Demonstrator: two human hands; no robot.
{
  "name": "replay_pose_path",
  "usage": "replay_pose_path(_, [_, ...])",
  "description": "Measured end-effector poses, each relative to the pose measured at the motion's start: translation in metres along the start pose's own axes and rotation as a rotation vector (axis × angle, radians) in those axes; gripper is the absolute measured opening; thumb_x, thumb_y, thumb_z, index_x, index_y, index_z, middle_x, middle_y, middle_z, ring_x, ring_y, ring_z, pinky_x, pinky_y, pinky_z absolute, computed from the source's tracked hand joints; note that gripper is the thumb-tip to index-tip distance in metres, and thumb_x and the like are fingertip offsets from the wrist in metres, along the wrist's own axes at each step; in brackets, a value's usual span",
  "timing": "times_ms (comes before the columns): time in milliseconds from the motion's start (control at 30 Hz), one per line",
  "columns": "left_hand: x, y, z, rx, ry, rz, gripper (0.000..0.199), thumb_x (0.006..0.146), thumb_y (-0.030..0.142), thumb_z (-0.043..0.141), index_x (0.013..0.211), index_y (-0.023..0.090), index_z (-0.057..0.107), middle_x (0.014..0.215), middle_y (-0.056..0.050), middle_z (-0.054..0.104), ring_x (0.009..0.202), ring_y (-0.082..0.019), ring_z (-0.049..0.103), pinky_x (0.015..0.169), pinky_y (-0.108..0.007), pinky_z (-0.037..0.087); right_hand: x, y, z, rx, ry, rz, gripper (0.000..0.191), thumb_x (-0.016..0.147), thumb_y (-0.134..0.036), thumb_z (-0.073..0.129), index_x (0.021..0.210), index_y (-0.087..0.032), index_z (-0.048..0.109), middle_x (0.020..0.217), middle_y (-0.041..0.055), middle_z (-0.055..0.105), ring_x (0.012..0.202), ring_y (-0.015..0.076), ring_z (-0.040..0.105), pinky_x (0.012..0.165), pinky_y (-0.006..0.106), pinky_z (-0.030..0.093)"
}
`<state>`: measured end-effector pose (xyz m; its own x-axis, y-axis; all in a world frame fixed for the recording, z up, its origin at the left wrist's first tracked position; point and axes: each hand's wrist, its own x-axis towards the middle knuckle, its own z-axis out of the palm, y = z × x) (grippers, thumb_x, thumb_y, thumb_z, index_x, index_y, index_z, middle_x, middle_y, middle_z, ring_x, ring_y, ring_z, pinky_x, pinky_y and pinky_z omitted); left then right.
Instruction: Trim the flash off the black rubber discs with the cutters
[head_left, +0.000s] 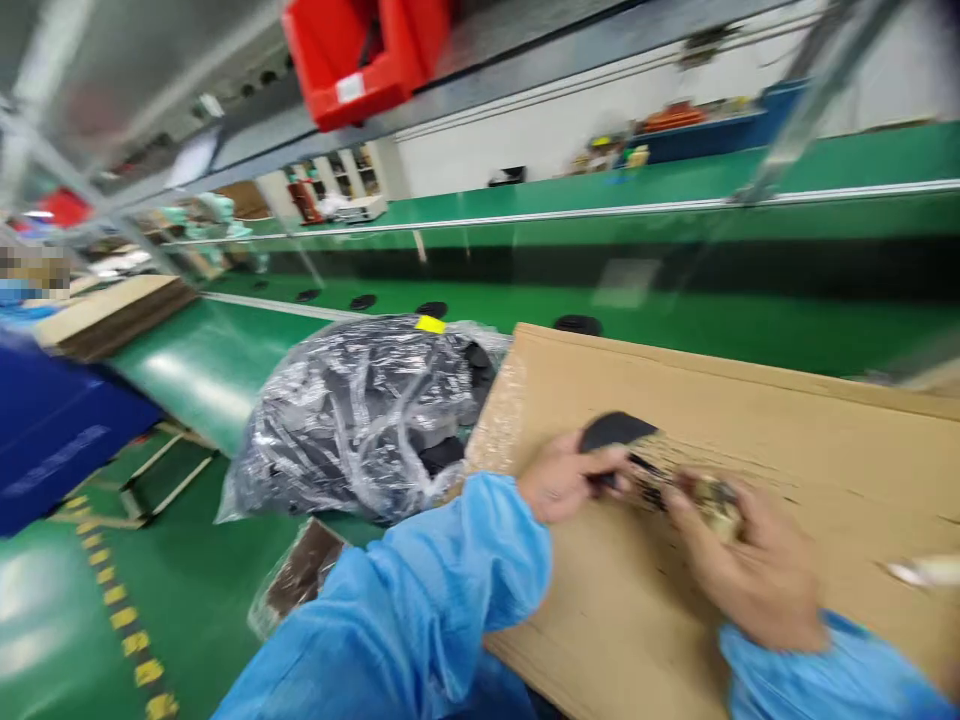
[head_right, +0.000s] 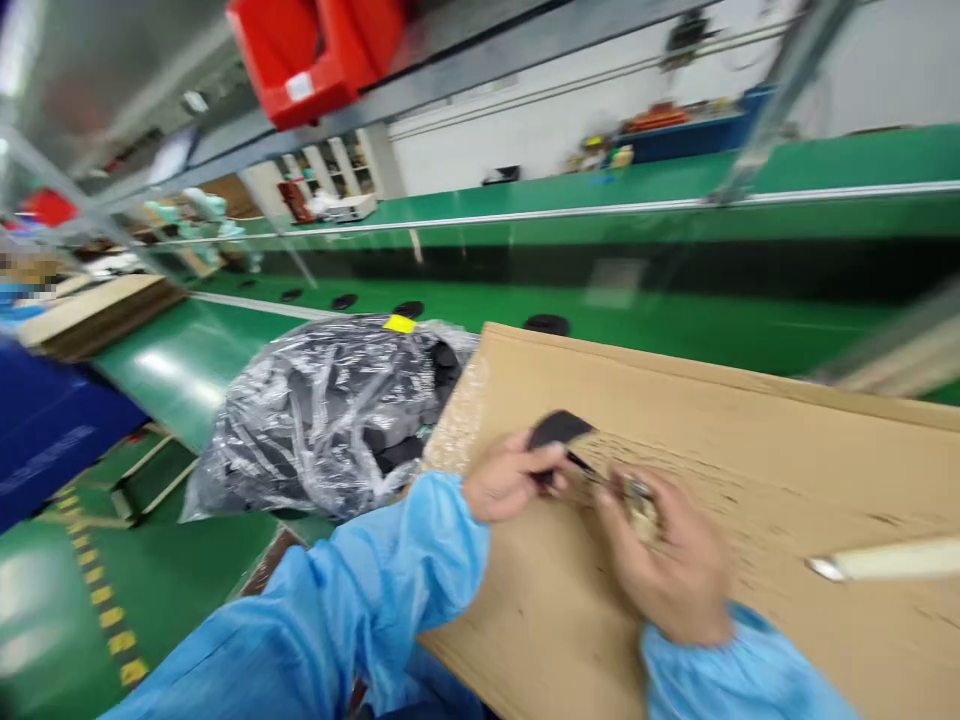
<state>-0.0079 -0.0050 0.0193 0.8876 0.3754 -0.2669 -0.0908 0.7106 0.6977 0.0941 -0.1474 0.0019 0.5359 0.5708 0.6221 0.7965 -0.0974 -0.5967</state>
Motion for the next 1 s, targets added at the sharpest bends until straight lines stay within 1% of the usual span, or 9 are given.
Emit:
replay_pose_path(67, [0.001, -0.001, -0.001, -0.101, 0.083, 0.015, 0.045, 0.055, 0.032, 0.087, 0.082, 0.013, 0.057, 0.069, 0.000, 0.059, 0.054, -0.007, 0.053, 0.051, -0.019, 0.039, 0.006, -0.010, -0.003, -0.073, 0.023, -0.094, 0.022, 0.088, -0.039, 0.057, 0.100, -0.020, 0.060, 0.088, 0.0084, 0.066, 0.080, 0.0219, 0.062, 0.073, 0.034, 0.050])
replay_pose_path(100, [0.002, -0.002, -0.002, -0.143, 0.105, 0.019, 0.040, 0.059, 0.029, 0.085, 0.082, 0.012, 0.057, 0.068, 0.001, 0.058, 0.054, -0.006, 0.052, 0.051, -0.018, 0.040, 0.008, -0.011, -0.003, -0.113, 0.012, -0.125, 0.022, 0.089, -0.037, 0.058, 0.102, -0.019, 0.059, 0.090, 0.0084, 0.066, 0.083, 0.0218, 0.061, 0.075, 0.034, 0.050])
replay_pose_path(233, [0.005, -0.001, -0.005, -0.217, 0.116, -0.029, 0.023, 0.072, 0.020, 0.076, 0.081, 0.011, 0.057, 0.069, 0.000, 0.058, 0.053, -0.006, 0.053, 0.051, -0.018, 0.042, 0.008, -0.007, -0.003, -0.246, -0.018, -0.145, 0.025, 0.088, -0.033, 0.060, 0.106, -0.016, 0.059, 0.095, 0.0093, 0.065, 0.088, 0.0227, 0.059, 0.081, 0.036, 0.048])
replay_pose_path(333, [0.002, 0.000, -0.004, -0.230, 0.123, -0.041, 0.015, 0.078, 0.017, 0.070, 0.080, 0.011, 0.056, 0.069, -0.001, 0.059, 0.053, -0.006, 0.053, 0.050, -0.018, 0.043, 0.004, -0.006, -0.002, -0.308, -0.057, -0.148, 0.028, 0.088, -0.034, 0.060, 0.108, -0.015, 0.059, 0.096, 0.0099, 0.065, 0.088, 0.0236, 0.058, 0.082, 0.036, 0.047])
replay_pose_path(467, [0.000, 0.000, -0.002, -0.228, 0.138, -0.040, 0.012, 0.080, 0.015, 0.067, 0.080, 0.010, 0.057, 0.068, -0.001, 0.059, 0.053, -0.006, 0.053, 0.050, -0.018, 0.044, 0.003, -0.008, -0.001, -0.355, -0.067, -0.142, 0.028, 0.091, -0.036, 0.056, 0.109, -0.015, 0.060, 0.094, 0.0097, 0.064, 0.087, 0.0236, 0.058, 0.079, 0.035, 0.046])
replay_pose_path(633, [-0.001, 0.000, -0.001, -0.241, 0.132, -0.050, 0.009, 0.083, 0.014, 0.064, 0.079, 0.010, 0.057, 0.068, -0.002, 0.059, 0.053, -0.006, 0.054, 0.050, -0.018, 0.045, 0.004, -0.011, -0.001, -0.396, -0.089, -0.147, 0.025, 0.092, -0.035, 0.055, 0.106, -0.014, 0.062, 0.088, 0.0087, 0.063, 0.082, 0.0225, 0.056, 0.076, 0.034, 0.045])
replay_pose_path(767, [-0.004, -0.001, 0.001, -0.277, 0.130, -0.071, 0.008, 0.085, 0.014, 0.062, 0.079, 0.010, 0.057, 0.070, -0.002, 0.059, 0.054, -0.006, 0.054, 0.050, -0.018, 0.045, 0.004, -0.013, -0.002, -0.382, -0.057, -0.150, 0.023, 0.092, -0.031, 0.055, 0.106, -0.015, 0.062, 0.087, 0.0079, 0.062, 0.081, 0.0216, 0.055, 0.077, 0.033, 0.045])
replay_pose_path(900, [-0.005, -0.001, 0.001, -0.302, 0.125, -0.072, 0.009, 0.086, 0.015, 0.061, 0.079, 0.010, 0.058, 0.070, -0.002, 0.059, 0.054, -0.005, 0.053, 0.049, -0.017, 0.045, 0.003, -0.012, -0.002, -0.365, -0.012, -0.140, 0.024, 0.092, -0.032, 0.056, 0.106, -0.014, 0.062, 0.088, 0.0086, 0.062, 0.083, 0.0215, 0.055, 0.078, 0.033, 0.045])
replay_pose_path(1000, [-0.006, -0.001, 0.001, -0.298, 0.119, -0.073, 0.009, 0.087, 0.015, 0.060, 0.080, 0.009, 0.059, 0.071, -0.002, 0.060, 0.054, -0.006, 0.054, 0.050, -0.018, 0.046, 0.003, -0.011, -0.002, -0.361, -0.031, -0.139, 0.024, 0.092, -0.032, 0.055, 0.106, -0.014, 0.063, 0.087, 0.0084, 0.062, 0.082, 0.0213, 0.055, 0.078, 0.033, 0.044])
